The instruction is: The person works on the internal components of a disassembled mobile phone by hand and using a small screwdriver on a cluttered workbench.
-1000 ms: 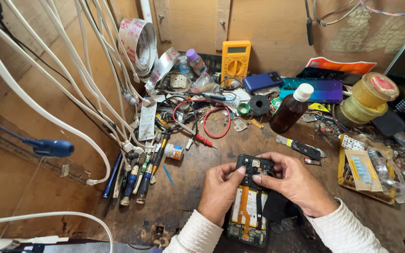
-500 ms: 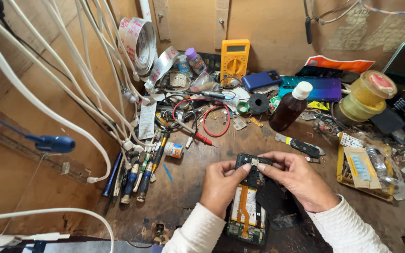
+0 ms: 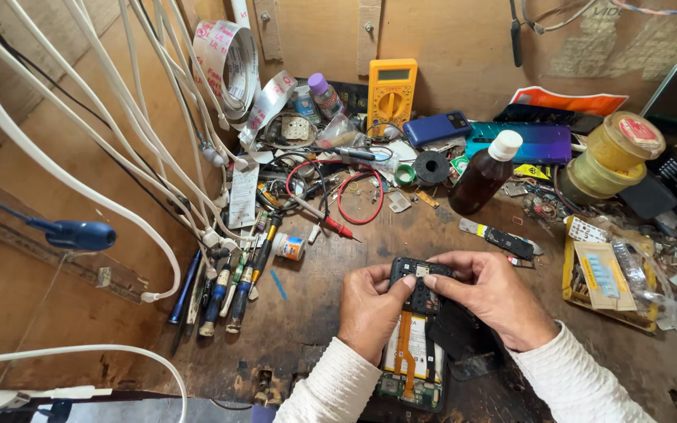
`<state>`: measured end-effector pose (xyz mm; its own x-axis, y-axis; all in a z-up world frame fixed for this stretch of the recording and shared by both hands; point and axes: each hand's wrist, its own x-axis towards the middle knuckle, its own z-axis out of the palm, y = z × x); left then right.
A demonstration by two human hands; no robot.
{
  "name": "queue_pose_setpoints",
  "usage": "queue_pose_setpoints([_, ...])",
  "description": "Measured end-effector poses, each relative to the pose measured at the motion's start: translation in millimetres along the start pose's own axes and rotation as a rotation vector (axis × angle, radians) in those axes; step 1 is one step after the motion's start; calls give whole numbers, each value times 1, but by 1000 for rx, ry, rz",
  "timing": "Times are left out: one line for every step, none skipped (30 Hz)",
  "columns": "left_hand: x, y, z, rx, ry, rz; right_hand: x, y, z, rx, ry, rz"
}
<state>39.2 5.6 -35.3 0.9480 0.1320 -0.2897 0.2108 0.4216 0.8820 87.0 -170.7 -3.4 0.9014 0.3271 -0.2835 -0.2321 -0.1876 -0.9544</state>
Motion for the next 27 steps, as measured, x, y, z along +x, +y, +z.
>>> queue_pose_setpoints([1,-1,0,11,-3,13,0,0,1,-11,-6,-11])
queue_pose_setpoints([1,-2,0,22,-7,26,0,0,1,-23,-10,-22])
queue_pose_setpoints([2,-3,0,33,-11,39,-1,-1,1,-35,-14,-34])
queue_pose_setpoints([2,-3,-1,41,-9,45,-1,-2,1,-30,-21,-29])
queue_pose_setpoints([2,-3,-1,48,-7,52,-2,-3,1,-24,-27,-24])
queue_pose_setpoints([3,-4,-1,53,-6,58,-3,-5,0,-21,-32,-18])
queue_pose_setpoints([4,-4,-1,60,-11,59,-4,-6,0,-27,-35,-11])
queue_pose_setpoints([4,-4,-2,68,-12,59,-6,-6,1,-32,-41,-2])
queue_pose_setpoints([3,-5,-4,75,-14,59,-7,-6,2,-37,-46,7])
queue_pose_setpoints([4,-4,-5,52,-33,37,-7,-8,2,-44,-44,4])
queue_pose_setpoints([4,-3,-7,29,-52,16,-8,-8,2,-51,-43,0])
queue_pose_setpoints([4,-3,-8,7,-71,-8,-8,-8,3,-56,-40,-1])
queue_pose_setpoints([3,-3,-11,-16,-117,2,-8,-9,3,-70,-46,1])
queue_pose_setpoints([3,-2,-14,-38,-163,11,-7,-9,3,-83,-51,2])
queue_pose_setpoints([3,-1,-16,-60,-209,21,-7,-9,3,-96,-56,3])
queue_pose_setpoints([3,-1,-17,-63,-211,7,-6,-9,1,-85,-59,5])
queue_pose_setpoints([3,0,-17,-67,-213,-6,-6,-8,1,-74,-62,7])
queue_pose_setpoints([3,1,-18,-70,-211,-18,-5,-8,1,-62,-69,9])
queue_pose_setpoints([2,2,-20,-78,-224,-21,-4,-8,1,-73,-70,6])
queue_pose_setpoints([3,3,-20,-86,-237,-23,-3,-9,0,-85,-70,3])
queue_pose_setpoints([3,3,-20,-94,-251,-25,-2,-9,-1,-96,-71,0])
queue_pose_setpoints([2,3,-21,-91,-248,-27,-2,-8,-1,-119,-68,-8])
queue_pose_setpoints([1,2,-21,-89,-244,-28,-1,-7,0,-142,-66,-16])
queue_pose_setpoints([2,2,-21,-86,-244,-26,0,-8,-1,-166,-61,-28])
queue_pose_setpoints([3,2,-21,-99,-258,-18,0,-9,-1,-164,-68,-26])
queue_pose_setpoints([3,1,-22,-111,-271,-11,0,-9,-1,-163,-75,-23])
queue_pose_setpoints([3,0,-22,-124,-285,-5,-1,-9,-1,-162,-82,-19])
